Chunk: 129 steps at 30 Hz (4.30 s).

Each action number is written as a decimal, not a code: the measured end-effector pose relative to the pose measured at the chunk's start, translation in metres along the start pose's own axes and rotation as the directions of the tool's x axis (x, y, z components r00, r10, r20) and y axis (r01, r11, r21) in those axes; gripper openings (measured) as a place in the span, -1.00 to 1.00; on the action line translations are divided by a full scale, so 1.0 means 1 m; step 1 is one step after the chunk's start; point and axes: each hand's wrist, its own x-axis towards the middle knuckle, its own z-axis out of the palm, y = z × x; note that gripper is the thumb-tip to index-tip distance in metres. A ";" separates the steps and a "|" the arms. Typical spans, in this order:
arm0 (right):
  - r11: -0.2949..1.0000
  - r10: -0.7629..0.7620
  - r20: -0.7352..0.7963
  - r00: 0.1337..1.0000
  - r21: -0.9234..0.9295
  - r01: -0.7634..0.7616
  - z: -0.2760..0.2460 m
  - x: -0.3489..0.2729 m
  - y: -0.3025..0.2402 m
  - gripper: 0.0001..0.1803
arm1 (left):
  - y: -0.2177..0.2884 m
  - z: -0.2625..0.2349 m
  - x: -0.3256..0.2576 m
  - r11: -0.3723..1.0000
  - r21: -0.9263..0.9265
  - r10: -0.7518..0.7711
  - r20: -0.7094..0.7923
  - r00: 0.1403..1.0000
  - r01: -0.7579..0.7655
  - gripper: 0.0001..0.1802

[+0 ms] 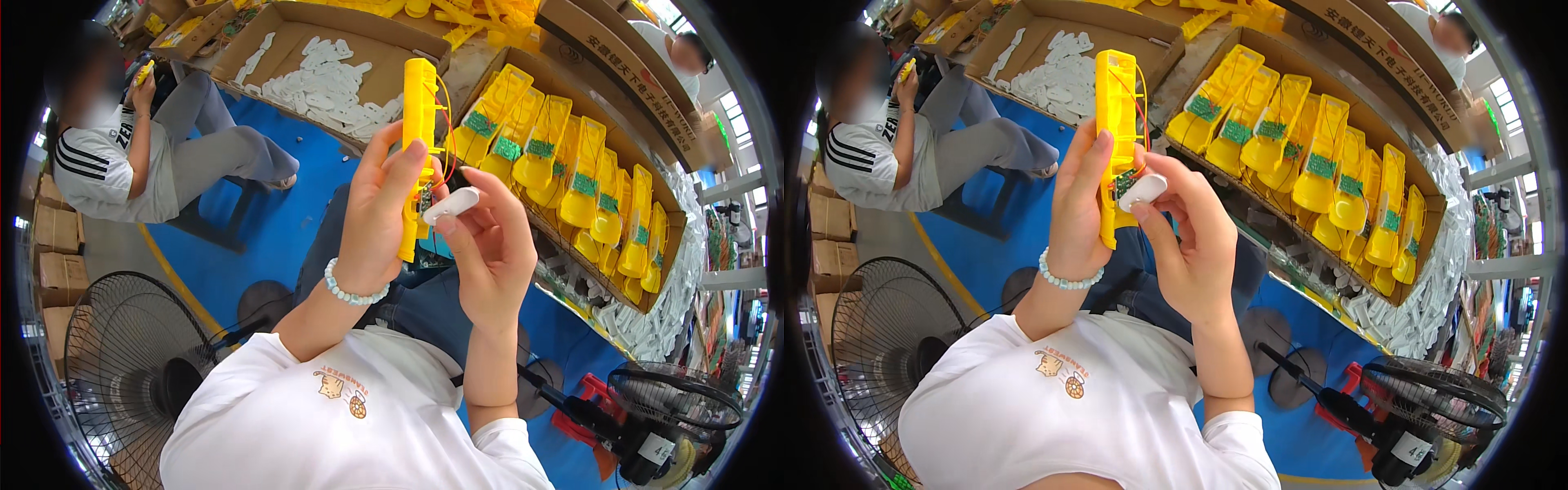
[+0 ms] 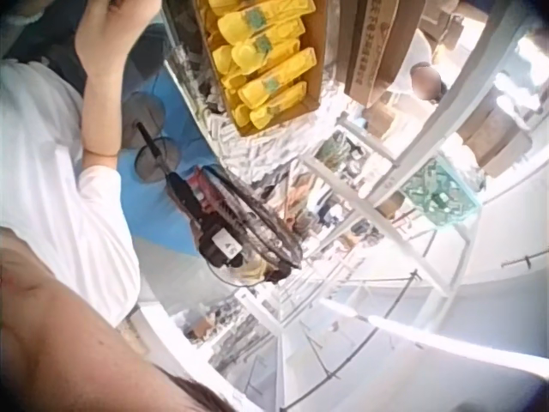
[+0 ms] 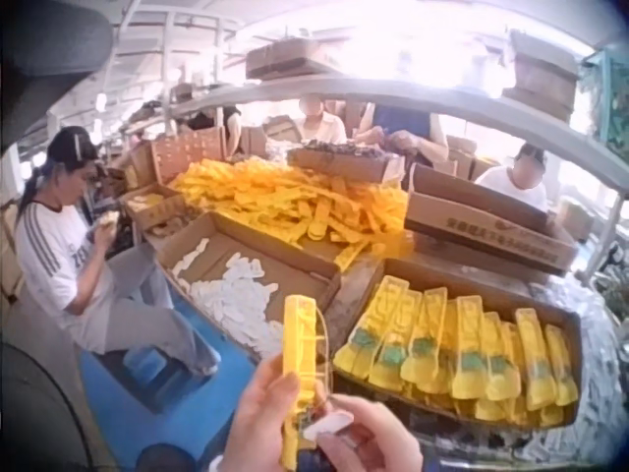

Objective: The person assembles electronic circuit boards and wires into yellow plastic fixture housings on an assembly line by hand.

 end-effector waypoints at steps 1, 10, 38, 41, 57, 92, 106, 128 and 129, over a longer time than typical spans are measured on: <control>0.993 -0.047 0.038 0.998 -0.111 0.051 -0.004 -0.002 0.001 -0.64 | -0.003 0.001 0.000 1.000 0.026 0.017 -0.001 1.000 -0.017 -0.54; 0.934 -0.151 -0.020 0.988 -0.331 0.136 -0.023 -0.013 -0.002 -0.73 | -0.014 0.010 -0.010 0.995 0.056 -0.081 0.008 0.997 0.080 -0.54; 0.849 -0.040 0.105 0.994 -0.520 0.089 -0.020 0.003 -0.013 -0.76 | -0.024 -0.004 -0.015 0.985 0.169 0.018 0.104 0.994 -0.035 -0.45; 0.862 -0.008 0.093 0.996 -0.503 0.054 -0.017 0.005 -0.013 -0.74 | -0.022 -0.001 -0.014 0.992 0.129 -0.003 0.044 0.999 -0.002 -0.46; 0.934 0.277 0.012 0.961 -0.237 -0.267 -0.012 0.012 -0.011 -0.84 | -0.031 -0.014 -0.015 0.984 0.176 0.043 0.003 0.999 -0.043 -0.53; 0.545 -0.326 0.247 0.913 -0.740 0.395 0.007 0.000 -0.001 -0.41 | -0.033 -0.028 0.014 0.839 -0.539 0.140 0.357 0.924 0.081 -0.37; 0.498 -0.428 0.202 0.881 -0.761 0.416 0.015 0.003 0.006 -0.50 | -0.039 -0.022 0.012 0.862 -0.452 0.408 0.355 0.841 -0.228 -0.36; 0.629 -0.285 0.176 0.942 -0.708 0.322 0.007 -0.003 0.000 -0.47 | -0.037 -0.019 0.006 0.893 -0.426 0.283 0.281 0.917 -0.145 -0.33; 0.675 -0.265 0.192 0.945 -0.662 0.324 0.001 0.000 0.001 -0.53 | -0.035 -0.023 0.006 0.915 -0.392 0.222 0.290 0.931 -0.096 -0.34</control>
